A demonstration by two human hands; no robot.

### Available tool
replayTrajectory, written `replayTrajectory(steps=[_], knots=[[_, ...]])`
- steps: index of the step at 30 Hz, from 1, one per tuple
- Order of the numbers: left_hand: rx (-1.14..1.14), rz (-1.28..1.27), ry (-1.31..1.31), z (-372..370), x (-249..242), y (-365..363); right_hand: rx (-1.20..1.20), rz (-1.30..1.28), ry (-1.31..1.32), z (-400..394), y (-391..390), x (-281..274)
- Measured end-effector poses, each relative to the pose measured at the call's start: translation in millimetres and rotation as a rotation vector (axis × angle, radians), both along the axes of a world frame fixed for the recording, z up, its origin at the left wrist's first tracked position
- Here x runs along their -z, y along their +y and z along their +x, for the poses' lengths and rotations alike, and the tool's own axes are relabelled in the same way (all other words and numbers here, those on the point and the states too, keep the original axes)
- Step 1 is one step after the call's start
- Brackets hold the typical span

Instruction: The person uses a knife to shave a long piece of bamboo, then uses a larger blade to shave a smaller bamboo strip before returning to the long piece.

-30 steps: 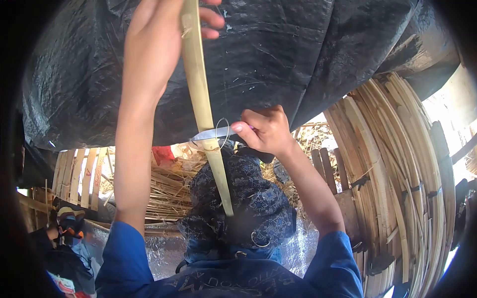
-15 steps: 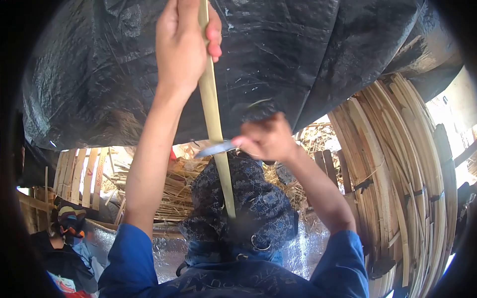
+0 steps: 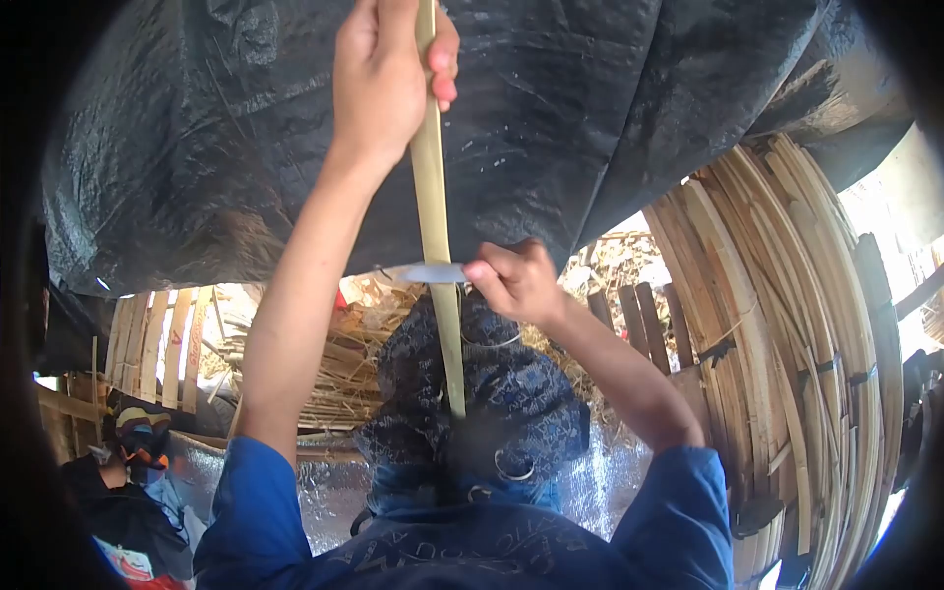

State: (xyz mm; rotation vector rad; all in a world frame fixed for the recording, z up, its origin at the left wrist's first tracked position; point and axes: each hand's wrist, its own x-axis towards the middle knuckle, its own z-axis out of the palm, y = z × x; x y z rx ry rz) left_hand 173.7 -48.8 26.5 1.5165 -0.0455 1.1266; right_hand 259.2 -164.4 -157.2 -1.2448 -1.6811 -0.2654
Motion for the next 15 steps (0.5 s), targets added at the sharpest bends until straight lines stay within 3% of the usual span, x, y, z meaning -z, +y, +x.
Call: replayTrajectory(steps=[1, 3, 4, 8, 15], knots=[[-0.005, 0.007, -0.014, 0.3, -3.9, -0.2, -0.018, 0.039, -0.147, 14.4, -1.0, -12.8], [-0.007, -0.051, 0.016, -3.5, -5.0, -4.8, 0.053, 0.252, 0.082, 10.7, -0.3, -40.5], [-0.011, -0.03, 0.015, -3.4, -4.2, -4.1, 0.044, 0.305, 0.047, 8.7, -0.9, -52.7], [-0.017, -0.003, -0.003, -2.2, -4.2, -2.4, 0.012, 0.106, -0.173, 9.9, -2.0, -30.7], [0.022, -0.009, -0.021, -0.3, -2.8, -0.4, -0.056, 0.107, -0.113, 6.2, 6.0, -7.1]])
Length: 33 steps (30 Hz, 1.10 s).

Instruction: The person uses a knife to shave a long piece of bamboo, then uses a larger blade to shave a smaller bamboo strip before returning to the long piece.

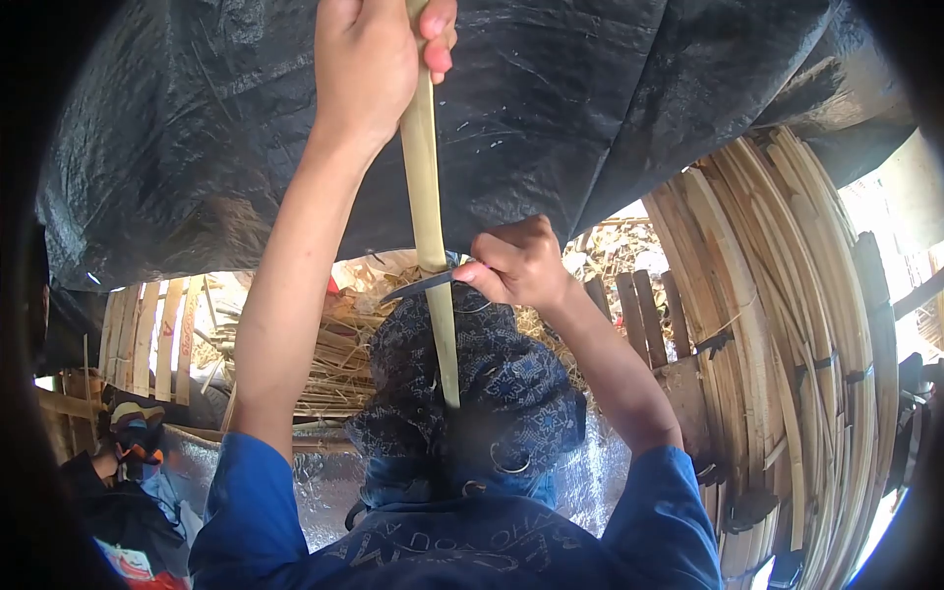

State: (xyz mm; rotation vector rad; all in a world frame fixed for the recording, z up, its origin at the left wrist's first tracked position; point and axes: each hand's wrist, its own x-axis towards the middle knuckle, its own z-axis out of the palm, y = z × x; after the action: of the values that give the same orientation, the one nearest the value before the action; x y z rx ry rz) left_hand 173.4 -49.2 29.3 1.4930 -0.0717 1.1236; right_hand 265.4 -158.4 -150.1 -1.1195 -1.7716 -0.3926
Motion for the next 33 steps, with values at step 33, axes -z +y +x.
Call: replayTrajectory(steps=[33], knots=[[-0.099, 0.063, -0.032, 6.5, -1.7, -1.1, -0.087, -0.296, -0.128, -32.2, -64.9, 134.3]])
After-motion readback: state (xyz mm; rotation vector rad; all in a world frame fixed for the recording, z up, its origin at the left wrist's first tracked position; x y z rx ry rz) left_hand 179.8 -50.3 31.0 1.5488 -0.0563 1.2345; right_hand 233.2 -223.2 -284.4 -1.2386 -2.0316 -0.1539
